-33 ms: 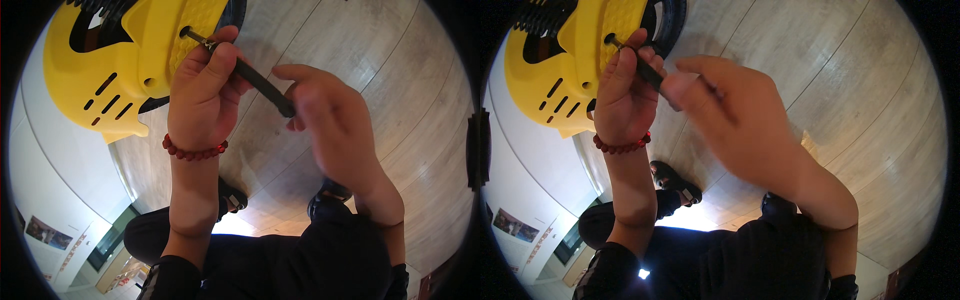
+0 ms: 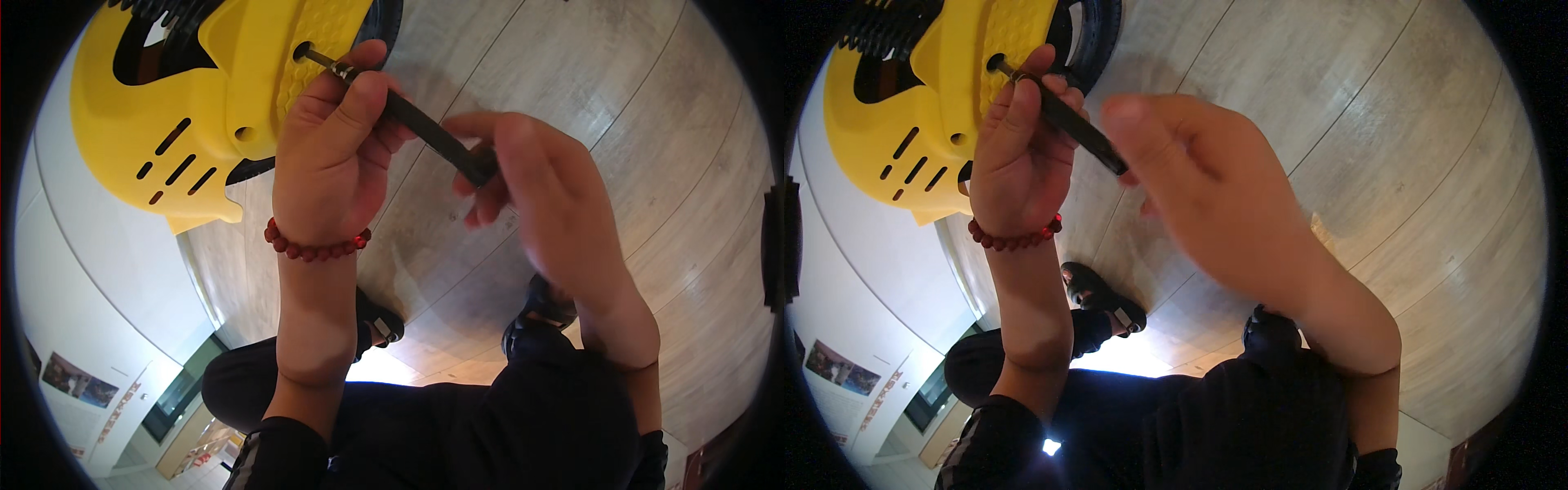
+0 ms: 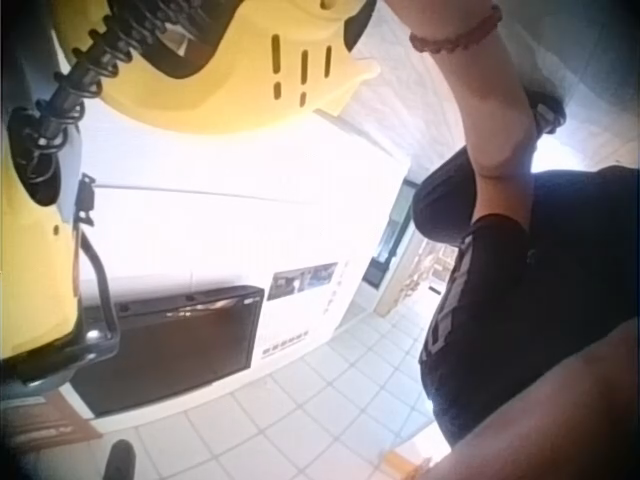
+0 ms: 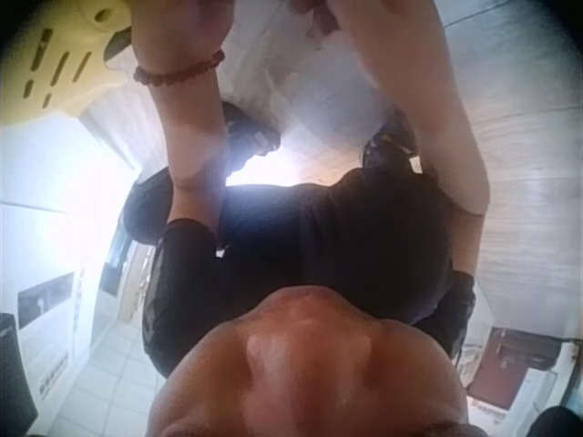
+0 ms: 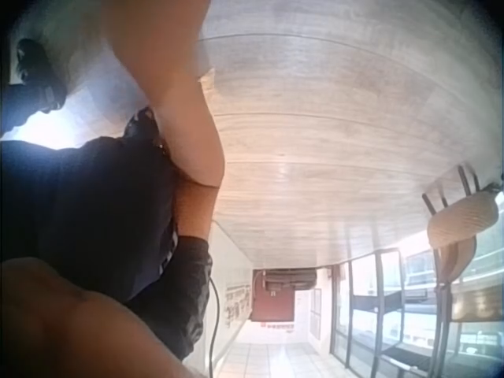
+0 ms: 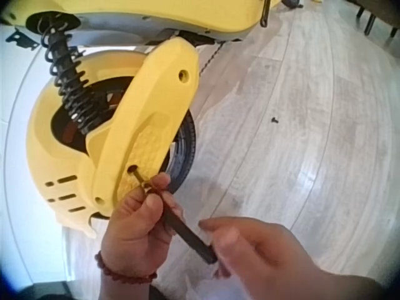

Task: Removing a yellow plastic side panel from a motorcycle using an Allen key.

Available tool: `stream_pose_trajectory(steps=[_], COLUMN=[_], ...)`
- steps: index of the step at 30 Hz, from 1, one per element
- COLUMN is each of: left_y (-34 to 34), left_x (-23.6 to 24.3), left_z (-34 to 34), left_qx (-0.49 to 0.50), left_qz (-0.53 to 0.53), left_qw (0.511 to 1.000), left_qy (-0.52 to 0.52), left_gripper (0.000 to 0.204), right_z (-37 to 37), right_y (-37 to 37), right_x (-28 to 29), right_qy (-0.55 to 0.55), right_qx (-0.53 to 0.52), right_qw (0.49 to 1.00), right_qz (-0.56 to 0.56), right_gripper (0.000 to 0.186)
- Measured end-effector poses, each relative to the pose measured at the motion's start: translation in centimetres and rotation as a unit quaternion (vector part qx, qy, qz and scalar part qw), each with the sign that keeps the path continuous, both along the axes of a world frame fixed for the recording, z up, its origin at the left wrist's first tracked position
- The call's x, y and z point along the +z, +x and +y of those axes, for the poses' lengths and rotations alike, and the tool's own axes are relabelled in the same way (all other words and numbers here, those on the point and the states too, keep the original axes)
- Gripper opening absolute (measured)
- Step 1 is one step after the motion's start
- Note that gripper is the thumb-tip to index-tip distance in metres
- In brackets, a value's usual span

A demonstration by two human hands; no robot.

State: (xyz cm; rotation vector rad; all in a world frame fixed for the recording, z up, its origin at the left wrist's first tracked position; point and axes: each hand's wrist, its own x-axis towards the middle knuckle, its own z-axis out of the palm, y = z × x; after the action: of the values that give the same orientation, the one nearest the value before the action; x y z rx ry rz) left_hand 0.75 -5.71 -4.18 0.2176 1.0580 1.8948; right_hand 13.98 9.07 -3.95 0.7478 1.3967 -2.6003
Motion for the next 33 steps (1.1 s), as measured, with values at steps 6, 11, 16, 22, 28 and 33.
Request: stream_pose_trajectory(steps=[6, 11, 16, 22, 28, 33], left_y=[1.0, 0.7, 0.6, 0.7, 0.9, 0.4], left_x=[1.5, 1.3, 0.3, 0.8, 1.3, 1.1], left_z=[1.5, 1.0, 0.6, 0.4, 0.8, 0.5], left_qx=[0.083, 0.065, 0.049, 0.026, 0.076, 0.053], left_qz=[0.043, -0.002, -0.011, -0.022, 0.003, 0.0], left_qw=[0.988, 0.991, 0.997, 0.997, 0.992, 0.997], left_qy=[-0.123, -0.119, -0.065, -0.066, -0.1, -0.06], left_gripper=[0.03, 0.025, 0.025, 0.026, 0.025, 0.027], right_z=[0.8, 0.5, -0.9, 0.9, 0.1, 0.2], right_y=[-0.2, -0.5, 0.2, -0.2, 0.0, 0.3], right_x=[0.9, -1.0, -0.2, 1.0, -0.2, -0.5], right_qy=[-0.002, 0.591, 0.123, -0.256, 0.616, 0.148], right_qx=[0.07, 0.007, -0.116, 0.097, 0.045, -0.043], right_qw=[0.997, 0.769, 0.971, 0.962, 0.758, 0.985], right_qz=[-0.007, 0.245, 0.172, -0.023, 0.209, 0.078], right_gripper=[0.027, 0.03, 0.036, 0.035, 0.028, 0.028])
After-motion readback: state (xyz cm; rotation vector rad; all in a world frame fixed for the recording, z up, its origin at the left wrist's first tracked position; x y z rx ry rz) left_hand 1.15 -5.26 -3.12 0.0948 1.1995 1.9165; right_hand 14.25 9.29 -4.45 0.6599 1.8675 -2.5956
